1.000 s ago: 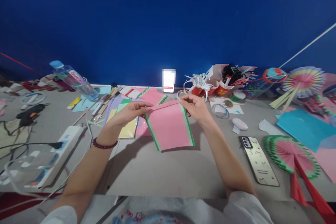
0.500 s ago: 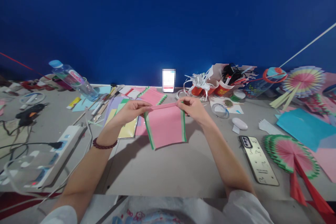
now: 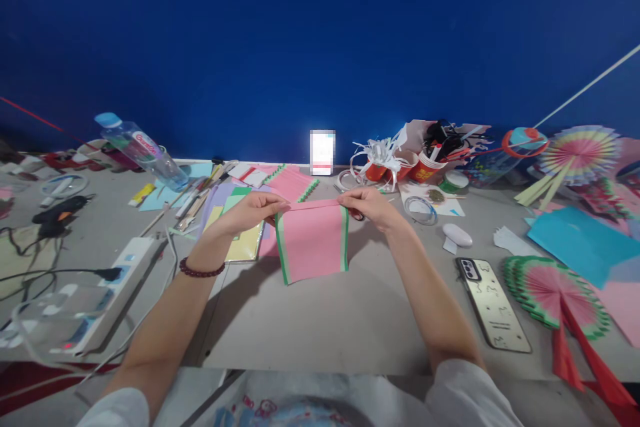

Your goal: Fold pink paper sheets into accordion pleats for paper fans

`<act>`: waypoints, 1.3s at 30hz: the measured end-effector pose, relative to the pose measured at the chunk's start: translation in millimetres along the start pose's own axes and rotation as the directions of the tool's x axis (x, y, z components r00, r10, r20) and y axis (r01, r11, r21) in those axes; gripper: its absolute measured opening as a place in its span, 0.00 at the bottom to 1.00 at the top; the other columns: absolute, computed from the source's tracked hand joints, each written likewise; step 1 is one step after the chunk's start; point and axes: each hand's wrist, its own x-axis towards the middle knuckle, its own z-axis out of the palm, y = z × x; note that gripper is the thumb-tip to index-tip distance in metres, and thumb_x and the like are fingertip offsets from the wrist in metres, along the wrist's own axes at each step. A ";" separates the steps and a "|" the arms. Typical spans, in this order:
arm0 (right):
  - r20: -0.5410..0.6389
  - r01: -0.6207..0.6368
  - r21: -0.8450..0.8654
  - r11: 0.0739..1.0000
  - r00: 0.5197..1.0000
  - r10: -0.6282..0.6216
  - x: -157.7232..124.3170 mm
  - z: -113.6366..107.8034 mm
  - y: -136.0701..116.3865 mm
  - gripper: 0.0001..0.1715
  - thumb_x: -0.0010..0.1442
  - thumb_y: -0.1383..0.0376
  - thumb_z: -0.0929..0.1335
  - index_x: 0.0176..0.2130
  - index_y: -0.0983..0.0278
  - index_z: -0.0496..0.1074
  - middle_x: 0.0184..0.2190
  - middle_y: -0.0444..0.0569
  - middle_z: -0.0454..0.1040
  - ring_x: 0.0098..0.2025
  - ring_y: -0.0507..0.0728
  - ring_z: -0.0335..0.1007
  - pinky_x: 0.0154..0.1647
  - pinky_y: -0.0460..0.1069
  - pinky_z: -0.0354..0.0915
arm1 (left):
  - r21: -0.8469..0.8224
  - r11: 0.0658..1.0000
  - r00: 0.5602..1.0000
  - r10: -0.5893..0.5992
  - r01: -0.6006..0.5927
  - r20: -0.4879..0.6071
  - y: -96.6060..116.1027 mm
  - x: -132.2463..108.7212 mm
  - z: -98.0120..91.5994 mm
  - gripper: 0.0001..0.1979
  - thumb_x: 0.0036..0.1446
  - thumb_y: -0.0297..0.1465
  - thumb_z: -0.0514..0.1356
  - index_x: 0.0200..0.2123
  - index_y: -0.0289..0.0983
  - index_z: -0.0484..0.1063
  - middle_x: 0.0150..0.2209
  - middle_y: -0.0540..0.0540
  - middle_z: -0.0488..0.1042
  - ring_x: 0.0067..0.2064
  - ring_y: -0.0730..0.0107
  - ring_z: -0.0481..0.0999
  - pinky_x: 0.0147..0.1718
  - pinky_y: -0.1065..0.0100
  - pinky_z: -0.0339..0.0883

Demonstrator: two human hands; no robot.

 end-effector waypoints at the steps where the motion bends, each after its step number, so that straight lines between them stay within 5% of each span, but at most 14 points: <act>1: -0.001 0.002 -0.008 1.000 1.000 -0.002 -0.2 -0.1 -0.2 0.22 0.47 0.50 0.74 0.32 0.65 0.79 0.19 0.43 0.66 0.20 0.48 0.55 0.20 0.46 0.50 | -0.003 1.000 1.000 0.000 0.000 0.003 -0.6 0.5 -0.2 0.17 0.56 0.41 0.61 0.24 0.33 0.70 0.23 0.52 0.64 0.27 0.78 0.67 0.30 0.72 0.70; 10: -0.090 0.005 -0.130 0.992 0.996 -0.017 -7.0 7.4 -9.7 0.21 0.48 0.50 0.73 0.36 0.63 0.80 0.20 0.42 0.68 0.22 0.48 0.55 0.22 0.46 0.51 | 0.059 0.998 1.000 0.002 0.000 -0.029 -3.2 2.2 -2.9 0.18 0.57 0.42 0.59 0.24 0.34 0.68 0.23 0.52 0.64 0.27 0.77 0.68 0.27 0.74 0.69; 19: -0.160 0.064 -0.134 0.989 0.983 -0.085 -11.5 8.5 -14.9 0.16 0.47 0.54 0.74 0.34 0.61 0.81 0.32 0.47 0.78 0.32 0.53 0.67 0.33 0.49 0.60 | 0.100 0.995 0.994 0.018 -0.008 -0.105 3.9 -2.5 -0.4 0.14 0.51 0.39 0.66 0.35 0.33 0.77 0.31 0.43 0.78 0.33 0.70 0.76 0.32 0.71 0.72; 26: -0.108 0.035 -0.045 0.998 0.993 -0.040 -8.3 0.5 -9.6 0.20 0.49 0.52 0.72 0.38 0.62 0.80 0.20 0.41 0.67 0.22 0.48 0.53 0.23 0.47 0.49 | 0.026 1.000 0.991 0.012 -0.008 -0.130 -4.1 -1.7 -8.1 0.18 0.47 0.37 0.69 0.41 0.35 0.77 0.30 0.44 0.80 0.30 0.70 0.78 0.31 0.70 0.73; 34: 0.024 -0.019 0.061 0.998 1.000 0.018 -10.2 -3.3 -13.9 0.24 0.50 0.51 0.72 0.42 0.63 0.79 0.22 0.43 0.66 0.24 0.48 0.56 0.24 0.46 0.52 | -0.007 1.000 0.979 -0.007 0.005 -0.202 -4.8 0.3 -9.9 0.17 0.49 0.39 0.68 0.40 0.35 0.78 0.32 0.44 0.80 0.34 0.69 0.78 0.33 0.69 0.75; 39: -0.010 -0.028 0.019 0.999 1.000 0.028 -11.4 -1.9 -15.9 0.25 0.50 0.49 0.71 0.41 0.64 0.79 0.22 0.44 0.66 0.25 0.49 0.57 0.24 0.46 0.52 | -0.005 1.000 0.976 -0.001 0.000 -0.216 -4.5 0.3 -8.9 0.17 0.49 0.40 0.68 0.40 0.35 0.79 0.32 0.44 0.80 0.34 0.70 0.78 0.34 0.69 0.75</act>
